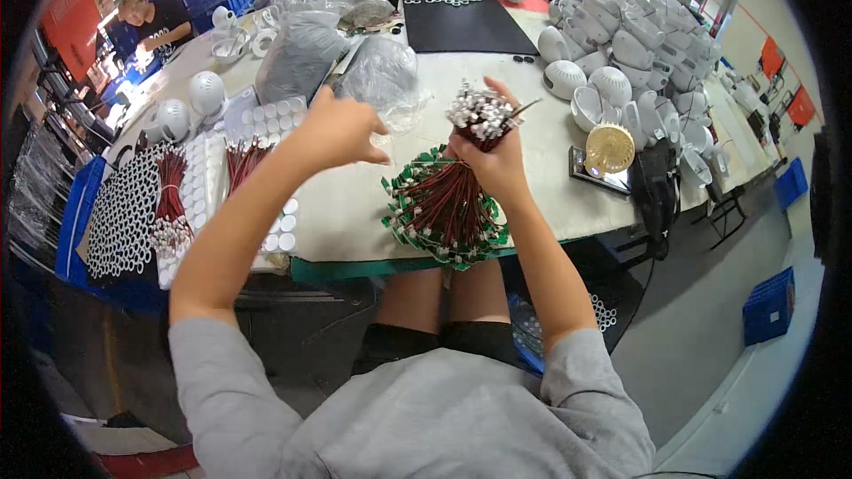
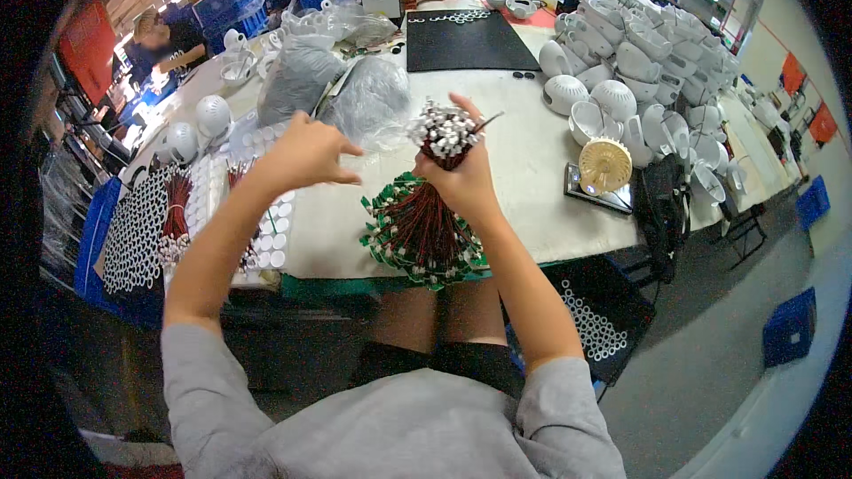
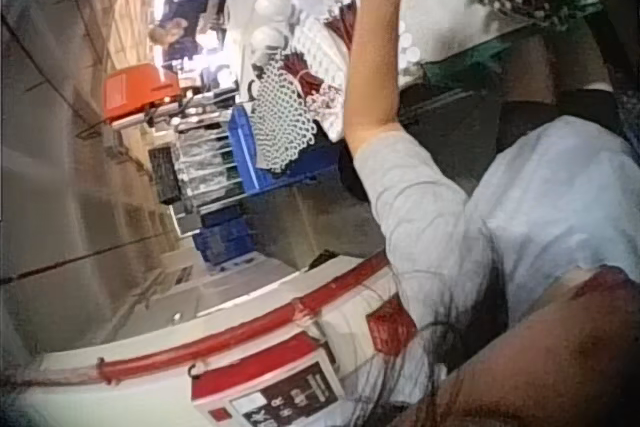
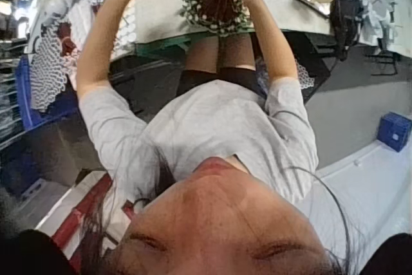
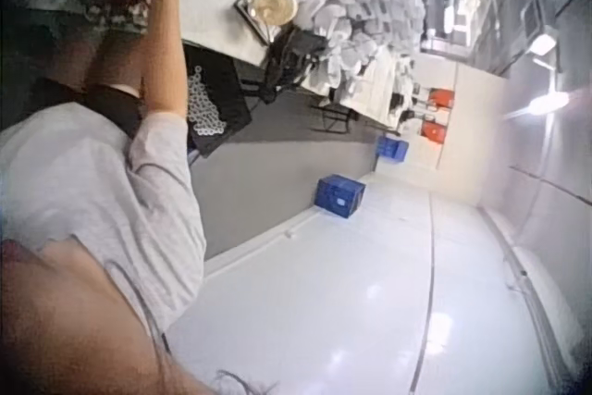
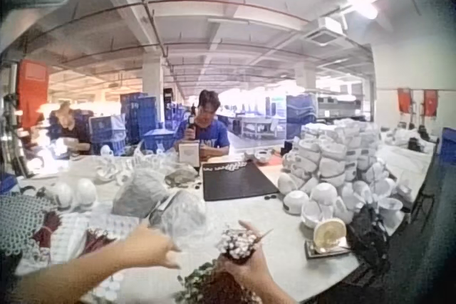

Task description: Assembling and bundling LED circuit boards with wires at a factory workbench.

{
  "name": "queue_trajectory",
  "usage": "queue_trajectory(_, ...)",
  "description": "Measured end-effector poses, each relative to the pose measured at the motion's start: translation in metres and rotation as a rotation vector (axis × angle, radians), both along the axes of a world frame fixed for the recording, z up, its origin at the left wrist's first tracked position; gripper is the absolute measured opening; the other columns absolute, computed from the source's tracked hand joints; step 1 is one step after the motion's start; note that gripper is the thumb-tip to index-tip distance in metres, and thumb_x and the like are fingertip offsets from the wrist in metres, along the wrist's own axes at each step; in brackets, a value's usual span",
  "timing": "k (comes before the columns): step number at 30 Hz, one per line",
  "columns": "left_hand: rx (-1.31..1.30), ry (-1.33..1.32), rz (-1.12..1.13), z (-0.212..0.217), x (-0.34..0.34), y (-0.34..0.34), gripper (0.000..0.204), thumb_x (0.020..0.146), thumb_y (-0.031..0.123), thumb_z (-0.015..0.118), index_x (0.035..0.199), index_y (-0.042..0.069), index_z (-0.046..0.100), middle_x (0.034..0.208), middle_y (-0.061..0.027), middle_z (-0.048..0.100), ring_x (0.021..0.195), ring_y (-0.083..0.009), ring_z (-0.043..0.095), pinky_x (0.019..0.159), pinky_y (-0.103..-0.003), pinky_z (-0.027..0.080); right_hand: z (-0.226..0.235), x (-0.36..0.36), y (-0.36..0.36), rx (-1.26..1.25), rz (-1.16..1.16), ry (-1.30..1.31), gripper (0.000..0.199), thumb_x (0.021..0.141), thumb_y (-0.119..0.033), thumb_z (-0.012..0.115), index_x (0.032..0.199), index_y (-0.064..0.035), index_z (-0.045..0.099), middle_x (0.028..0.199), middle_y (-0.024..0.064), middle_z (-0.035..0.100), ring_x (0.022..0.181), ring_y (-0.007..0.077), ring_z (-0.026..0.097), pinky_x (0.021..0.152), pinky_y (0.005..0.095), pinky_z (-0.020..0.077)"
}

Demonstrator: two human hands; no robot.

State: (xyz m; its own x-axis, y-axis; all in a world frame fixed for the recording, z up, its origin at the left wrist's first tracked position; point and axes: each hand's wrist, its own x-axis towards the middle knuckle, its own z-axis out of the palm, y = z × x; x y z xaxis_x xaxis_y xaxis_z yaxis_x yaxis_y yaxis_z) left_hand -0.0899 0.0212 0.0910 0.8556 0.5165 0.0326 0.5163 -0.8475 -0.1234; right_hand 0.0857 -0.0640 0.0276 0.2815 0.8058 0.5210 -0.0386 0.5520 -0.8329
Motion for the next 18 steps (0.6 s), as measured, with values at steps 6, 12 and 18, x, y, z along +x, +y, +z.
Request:
queue_trajectory(6, -0.327, -0.413, -0.133, -0.05, 0.028, -0.032, 0.035, 0.062, 0.038, 0.063, 0.08, 0.008, 0.061, 0.065, -0.006, 0.058, 0.071, -0.0206, 0.052, 0.076, -0.035, 0.029, -0.002, 0.003, 0.004, 0.049, -0.087, -0.154, 0.077, 0.061, 0.007, 0.059, 0.124, -0.0052, 0.016, 0.076, 0.0055, 0.051, 0.067, 0.0126, 0.054, 0.059, 0.0258, 0.0462)
queue_trajectory(12, -0.588, -0.973, -0.018, -0.039, 0.029, -0.04, 0.028, 0.059, 0.016, 0.061, 0.079, 0.001, 0.05, 0.075, -0.0118, 0.052, 0.072, -0.022, 0.051, 0.069, -0.031, 0.038, 0.02, -0.002, -0.003, -0.086, 0.025, -0.244, 0.086, 0.058, -0.004, 0.068, 0.126, -0.0084, 0.016, 0.097, 0.0089, 0.046, 0.084, 0.015, 0.05, 0.076, 0.0263, 0.0406)
queue_trajectory(18, -1.091, -0.958, -0.16, -0.066, 0.045, -0.035, 0.049, 0.064, 0.017, 0.067, 0.105, 0.001, 0.044, 0.098, -0.0073, 0.052, 0.088, -0.0147, 0.049, 0.075, -0.029, 0.042, 0.024, -0.004, 0.001, -0.059, 0.066, -0.423, 0.09, 0.056, -0.009, 0.071, 0.127, -0.0101, 0.016, 0.108, 0.0108, 0.042, 0.093, 0.0167, 0.045, 0.081, 0.0286, 0.0368)
